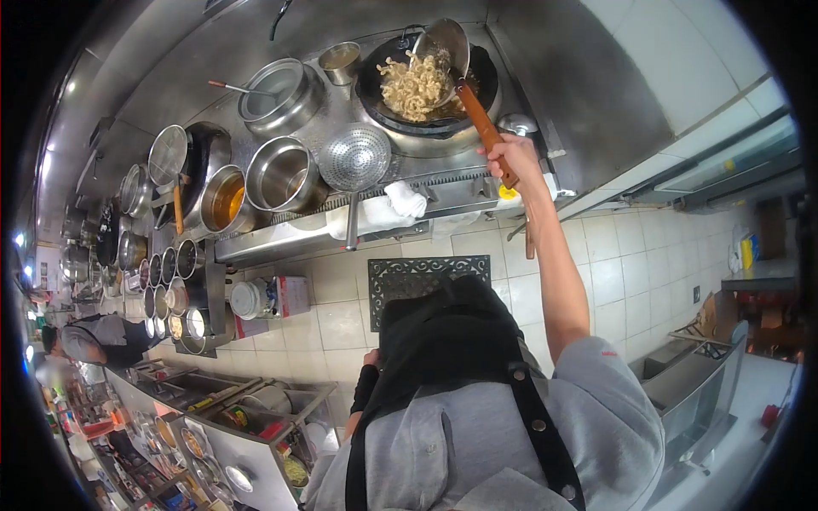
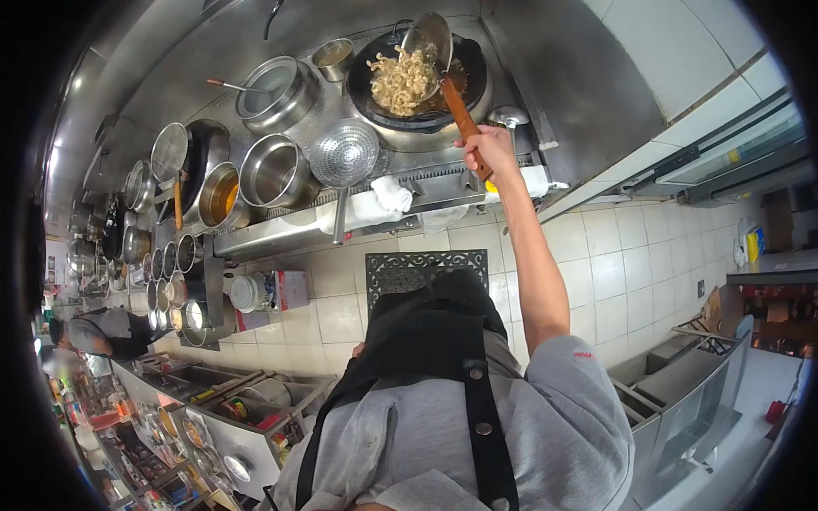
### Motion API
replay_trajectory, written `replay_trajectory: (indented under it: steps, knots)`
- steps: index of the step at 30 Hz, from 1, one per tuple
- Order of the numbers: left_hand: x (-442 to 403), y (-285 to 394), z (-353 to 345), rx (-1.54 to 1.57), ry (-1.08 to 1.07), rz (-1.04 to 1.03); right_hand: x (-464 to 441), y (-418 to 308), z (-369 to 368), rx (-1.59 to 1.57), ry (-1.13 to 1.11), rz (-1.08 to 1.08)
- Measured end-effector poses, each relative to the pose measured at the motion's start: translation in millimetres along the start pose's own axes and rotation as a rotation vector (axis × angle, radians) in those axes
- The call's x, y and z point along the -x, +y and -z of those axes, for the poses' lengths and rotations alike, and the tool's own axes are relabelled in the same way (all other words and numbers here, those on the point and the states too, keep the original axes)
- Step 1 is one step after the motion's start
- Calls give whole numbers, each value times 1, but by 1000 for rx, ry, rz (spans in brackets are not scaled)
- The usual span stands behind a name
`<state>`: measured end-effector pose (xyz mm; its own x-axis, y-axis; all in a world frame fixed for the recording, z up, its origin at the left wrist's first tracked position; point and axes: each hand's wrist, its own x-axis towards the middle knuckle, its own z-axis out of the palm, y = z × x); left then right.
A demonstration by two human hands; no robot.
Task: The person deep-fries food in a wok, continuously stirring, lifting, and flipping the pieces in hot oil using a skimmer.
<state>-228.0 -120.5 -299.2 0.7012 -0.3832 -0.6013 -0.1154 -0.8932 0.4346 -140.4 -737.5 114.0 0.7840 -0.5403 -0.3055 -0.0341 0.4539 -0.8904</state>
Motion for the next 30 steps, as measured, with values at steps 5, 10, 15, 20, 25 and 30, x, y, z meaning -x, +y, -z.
replay_trajectory:
  steps: [5,10,15,20,25,30]
  knots:
    - [-19,11,9,-268,-97,-123,15,-21,-20,229,59,74]
    - [-57,-6,14,-357,-150,-70,11,-17,-39,242,110,144]
    - [-39,1,32,-299,-128,31,2,-16,-40,13,133,90]
    - [-34,-29,34,-128,-189,66,0,-21,-37,-19,203,152]
    - [-18,-31,40,246,-89,157,-21,-19,-28,460,445,266]
    - [-21,-37,43,-363,-107,-199,-33,-18,-3,442,306,195]
